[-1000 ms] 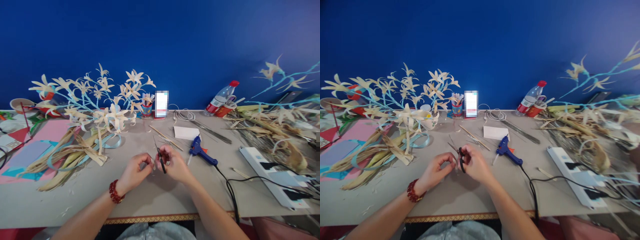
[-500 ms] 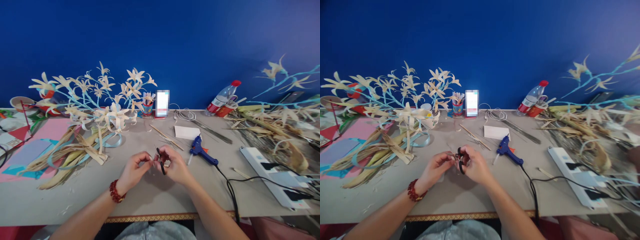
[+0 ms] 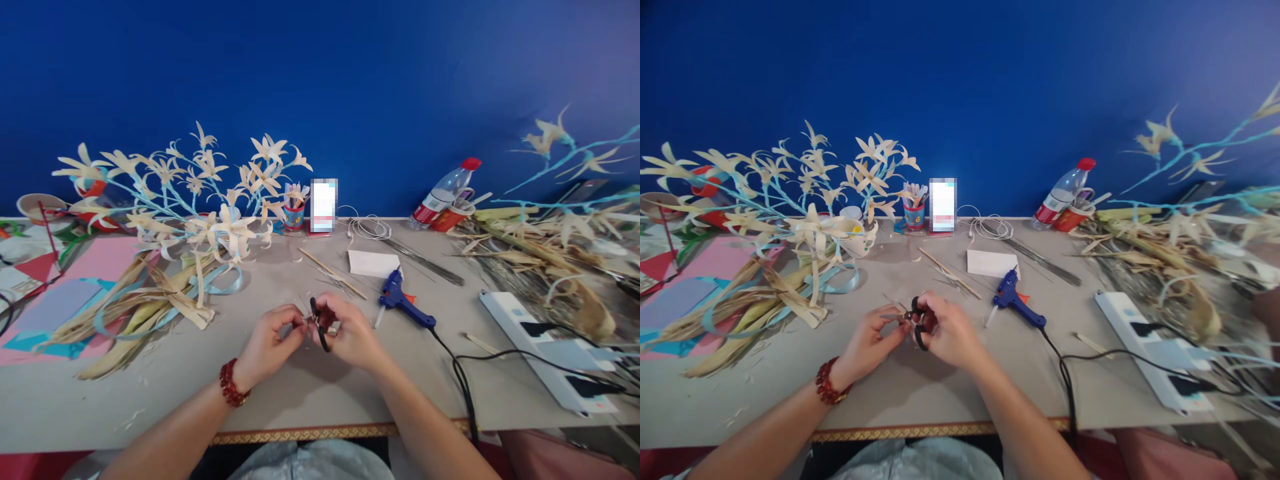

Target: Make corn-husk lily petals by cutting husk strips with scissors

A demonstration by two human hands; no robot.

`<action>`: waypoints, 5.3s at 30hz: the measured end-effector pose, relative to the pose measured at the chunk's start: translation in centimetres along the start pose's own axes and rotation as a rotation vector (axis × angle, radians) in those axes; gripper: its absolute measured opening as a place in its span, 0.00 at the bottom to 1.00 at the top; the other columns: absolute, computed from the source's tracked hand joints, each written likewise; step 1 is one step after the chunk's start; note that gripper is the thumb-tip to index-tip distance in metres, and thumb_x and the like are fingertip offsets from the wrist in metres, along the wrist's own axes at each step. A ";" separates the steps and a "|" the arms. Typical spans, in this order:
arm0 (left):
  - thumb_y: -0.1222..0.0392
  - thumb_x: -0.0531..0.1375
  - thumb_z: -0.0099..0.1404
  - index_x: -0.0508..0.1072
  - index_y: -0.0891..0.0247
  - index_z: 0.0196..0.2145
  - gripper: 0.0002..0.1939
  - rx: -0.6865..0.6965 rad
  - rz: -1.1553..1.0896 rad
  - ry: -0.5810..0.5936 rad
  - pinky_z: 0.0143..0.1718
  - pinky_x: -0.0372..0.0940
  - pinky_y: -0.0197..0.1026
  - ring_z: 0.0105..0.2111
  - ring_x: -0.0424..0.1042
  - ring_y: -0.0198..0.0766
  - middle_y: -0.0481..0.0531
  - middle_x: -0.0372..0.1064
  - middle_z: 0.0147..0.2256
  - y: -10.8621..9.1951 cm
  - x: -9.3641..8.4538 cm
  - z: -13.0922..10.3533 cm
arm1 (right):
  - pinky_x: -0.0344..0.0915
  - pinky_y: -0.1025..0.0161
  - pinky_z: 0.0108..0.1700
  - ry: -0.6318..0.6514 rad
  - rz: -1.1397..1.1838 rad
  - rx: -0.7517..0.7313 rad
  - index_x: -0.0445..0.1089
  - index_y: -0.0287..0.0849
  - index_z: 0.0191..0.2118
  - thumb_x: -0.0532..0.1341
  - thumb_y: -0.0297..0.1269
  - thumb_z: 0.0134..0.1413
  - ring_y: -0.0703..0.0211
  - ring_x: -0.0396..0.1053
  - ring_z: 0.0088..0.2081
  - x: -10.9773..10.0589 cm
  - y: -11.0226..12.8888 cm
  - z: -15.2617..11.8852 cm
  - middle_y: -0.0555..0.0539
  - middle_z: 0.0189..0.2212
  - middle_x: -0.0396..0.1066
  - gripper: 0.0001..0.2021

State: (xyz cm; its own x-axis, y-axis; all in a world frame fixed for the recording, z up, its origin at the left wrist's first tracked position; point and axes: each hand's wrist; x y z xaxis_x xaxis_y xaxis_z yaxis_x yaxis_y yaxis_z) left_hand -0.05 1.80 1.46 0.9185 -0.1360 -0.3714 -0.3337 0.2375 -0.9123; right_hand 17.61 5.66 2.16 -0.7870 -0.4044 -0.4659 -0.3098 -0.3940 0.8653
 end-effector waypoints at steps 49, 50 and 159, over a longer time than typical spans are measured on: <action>0.64 0.57 0.63 0.68 0.64 0.25 0.09 0.034 -0.192 0.082 0.35 0.59 0.38 0.30 0.66 0.36 0.50 0.67 0.26 -0.2 -0.1 0.0 | 0.62 0.68 0.29 0.038 0.466 0.166 0.59 0.44 0.33 0.64 0.28 0.42 0.65 0.65 0.27 0.2 0.5 -0.1 0.52 0.28 0.67 0.13; 0.64 0.57 0.63 0.68 0.64 0.24 0.09 0.039 -0.152 0.076 0.35 0.59 0.38 0.30 0.66 0.36 0.50 0.66 0.26 -0.3 -0.2 0.0 | 0.62 0.68 0.29 0.046 0.425 0.148 0.59 0.44 0.33 0.63 0.28 0.43 0.65 0.65 0.27 0.1 0.5 -0.1 0.52 0.28 0.68 0.12; 0.63 0.61 0.62 0.70 0.64 0.30 0.04 -0.149 -0.686 -0.220 0.36 0.59 0.35 0.31 0.63 0.32 0.47 0.62 0.29 0.2 0.6 -0.4 | 0.59 0.68 0.30 -0.082 0.709 0.282 0.59 0.44 0.32 0.72 0.39 0.37 0.65 0.63 0.27 2.2 0.3 0.1 0.54 0.27 0.65 0.21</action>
State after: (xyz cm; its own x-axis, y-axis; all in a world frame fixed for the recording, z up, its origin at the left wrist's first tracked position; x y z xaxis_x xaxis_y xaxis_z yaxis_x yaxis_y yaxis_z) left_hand 0.31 1.41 0.96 0.9472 -0.0068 0.3205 0.3206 0.0330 -0.9466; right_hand 15.70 4.73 1.43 -0.8817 -0.4153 0.2242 0.1684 0.1668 0.9715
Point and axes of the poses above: each hand's wrist, its own z-axis towards the middle knuckle, its own x-axis out of the palm, y = z × x
